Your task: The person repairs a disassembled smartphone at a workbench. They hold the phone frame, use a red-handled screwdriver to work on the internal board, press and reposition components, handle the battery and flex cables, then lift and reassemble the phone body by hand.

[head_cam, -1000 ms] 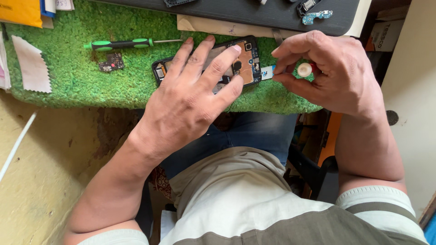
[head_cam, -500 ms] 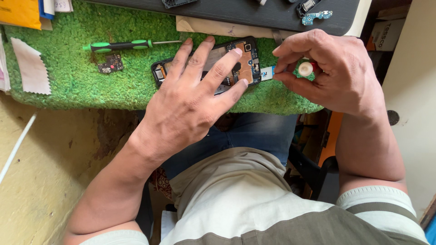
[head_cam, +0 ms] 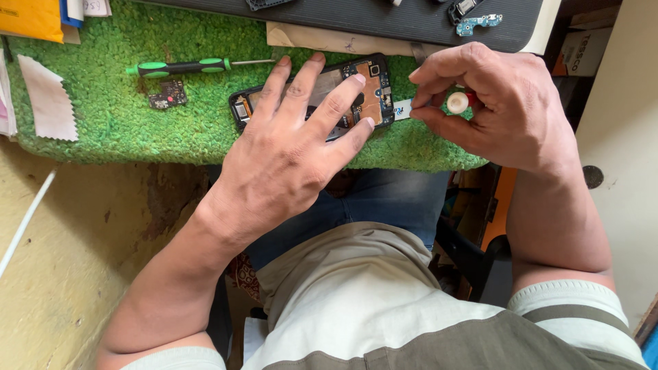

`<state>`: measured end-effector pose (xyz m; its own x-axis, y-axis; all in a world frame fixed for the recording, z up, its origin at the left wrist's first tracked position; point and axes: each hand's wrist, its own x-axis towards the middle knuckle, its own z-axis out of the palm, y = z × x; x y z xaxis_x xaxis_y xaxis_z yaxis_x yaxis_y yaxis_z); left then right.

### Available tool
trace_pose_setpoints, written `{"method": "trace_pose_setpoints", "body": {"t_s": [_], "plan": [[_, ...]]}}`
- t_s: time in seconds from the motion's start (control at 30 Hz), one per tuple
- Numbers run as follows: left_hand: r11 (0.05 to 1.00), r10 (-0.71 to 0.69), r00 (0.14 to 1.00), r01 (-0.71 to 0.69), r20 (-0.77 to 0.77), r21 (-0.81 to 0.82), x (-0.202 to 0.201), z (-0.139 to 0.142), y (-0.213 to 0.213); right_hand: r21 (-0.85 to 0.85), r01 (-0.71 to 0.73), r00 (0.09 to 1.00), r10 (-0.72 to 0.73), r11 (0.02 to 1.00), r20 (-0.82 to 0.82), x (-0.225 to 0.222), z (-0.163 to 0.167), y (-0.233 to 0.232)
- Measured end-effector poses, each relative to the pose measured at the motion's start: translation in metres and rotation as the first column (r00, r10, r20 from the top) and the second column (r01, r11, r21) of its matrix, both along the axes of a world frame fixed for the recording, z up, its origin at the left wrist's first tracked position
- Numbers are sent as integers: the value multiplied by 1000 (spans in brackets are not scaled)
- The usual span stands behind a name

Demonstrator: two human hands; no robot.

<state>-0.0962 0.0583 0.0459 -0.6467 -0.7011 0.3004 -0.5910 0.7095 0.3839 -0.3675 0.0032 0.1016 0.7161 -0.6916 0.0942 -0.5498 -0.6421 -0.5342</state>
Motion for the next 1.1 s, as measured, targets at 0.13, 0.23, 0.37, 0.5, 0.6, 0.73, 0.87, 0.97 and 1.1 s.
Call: {"method": "trace_pose_setpoints", "body": {"t_s": [0.13,0.23,0.37,0.5,0.6,0.73,0.87,0.97,1.1], "plan": [[1000,-2,1000,2,-16,-1,2,0,2,3,12,1000,-12,1000,-8,2,1,2],[1000,-6,1000,5,-26,-1,4,0,2,8,34,999,-33,999,-17,4,2,3],[1000,6,1000,-6,-18,-16,4,-1,3,8,3,1000,-3,1000,-1,4,3,2],[1000,11,999,-12,-38,-23,3,-2,2,29,-6,1000,5,1000,21,3,0,3],[1000,8,999,-9,-54,-19,3,-1,3,33,-14,1000,13,999,21,1,-2,4],[1000,10,999,-11,-54,-18,4,-1,2,75,-4,1000,2,997,20,-1,-7,6],[1000,12,998,-14,-59,-19,4,-1,2,101,-2,1000,1,995,11,-3,-11,7],[1000,14,998,-16,-54,-24,3,-2,2,117,12,1000,-10,993,-18,-1,-15,9],[999,18,998,-20,-55,-28,4,-1,2,99,3,1000,-2,995,-10,0,-16,9]]}}
